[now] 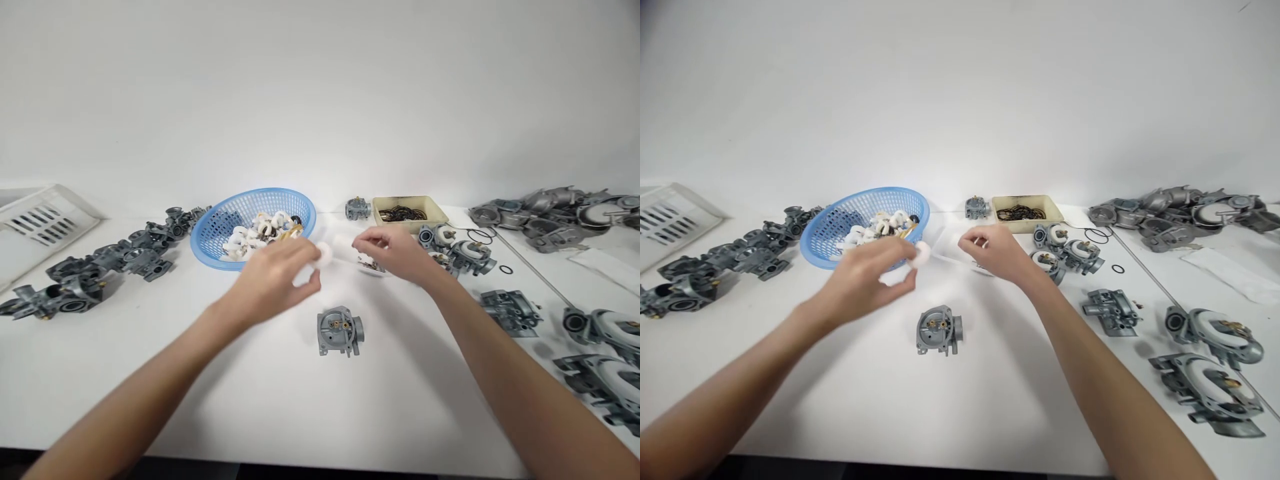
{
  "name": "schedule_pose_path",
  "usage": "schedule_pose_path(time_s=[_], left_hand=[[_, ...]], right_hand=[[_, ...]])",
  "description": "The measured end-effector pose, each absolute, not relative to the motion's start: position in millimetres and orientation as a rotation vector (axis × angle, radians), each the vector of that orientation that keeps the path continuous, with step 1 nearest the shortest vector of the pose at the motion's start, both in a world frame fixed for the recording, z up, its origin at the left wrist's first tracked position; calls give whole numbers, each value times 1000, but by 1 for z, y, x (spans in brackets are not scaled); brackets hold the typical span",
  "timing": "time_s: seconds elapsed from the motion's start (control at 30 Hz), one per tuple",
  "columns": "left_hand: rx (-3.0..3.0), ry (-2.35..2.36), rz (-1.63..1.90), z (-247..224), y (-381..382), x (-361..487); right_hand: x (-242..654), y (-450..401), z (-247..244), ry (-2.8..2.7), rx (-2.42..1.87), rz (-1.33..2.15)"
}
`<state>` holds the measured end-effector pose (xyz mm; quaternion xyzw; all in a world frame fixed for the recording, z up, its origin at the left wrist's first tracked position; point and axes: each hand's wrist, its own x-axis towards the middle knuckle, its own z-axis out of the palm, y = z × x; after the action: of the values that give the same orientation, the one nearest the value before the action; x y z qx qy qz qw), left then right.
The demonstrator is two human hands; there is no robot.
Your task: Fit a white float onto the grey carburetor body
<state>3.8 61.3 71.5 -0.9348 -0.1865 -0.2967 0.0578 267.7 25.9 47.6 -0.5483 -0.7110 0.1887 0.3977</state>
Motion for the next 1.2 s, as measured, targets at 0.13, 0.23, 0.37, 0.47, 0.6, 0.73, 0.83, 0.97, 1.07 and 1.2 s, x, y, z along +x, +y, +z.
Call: schedule_pose_path(time_s=[0.13, 0.23, 0.37, 0.47, 0.6, 0.73, 0.83, 0.97, 1.07, 1.2], left_hand=[[-2775, -576, -888, 26, 52, -4], [-2797, -699, -875, 5, 55, -10], [-2878, -808, -753, -7, 54, -15], [-2951, -831, -654, -15, 58, -17], [-3023, -871, -603, -25, 69, -19], [-3045, -924, -616, -27, 69, -18], [-3030, -993, -653, -25, 65, -14], [-3026, -1011, -681, -26, 64, -10], [-3021, -1013, -710, -28, 65, -8], [-3012, -1005, -766, -29, 62, -7]], right_hand=[[250, -10, 15, -1821, -1308, 493], [245, -27, -10, -1835, -1294, 436], [248, -27, -25, -1882, -1267, 336], [251, -24, -26, -1890, -1255, 293], [254, -25, -25, -1899, -1249, 258], [255, -26, -26, -1921, -1247, 246], [254, -25, -28, -1941, -1251, 258], [252, -24, -30, -1943, -1270, 267], [253, -25, -32, -1954, -1282, 288], [254, -25, -32, -1966, -1294, 321]])
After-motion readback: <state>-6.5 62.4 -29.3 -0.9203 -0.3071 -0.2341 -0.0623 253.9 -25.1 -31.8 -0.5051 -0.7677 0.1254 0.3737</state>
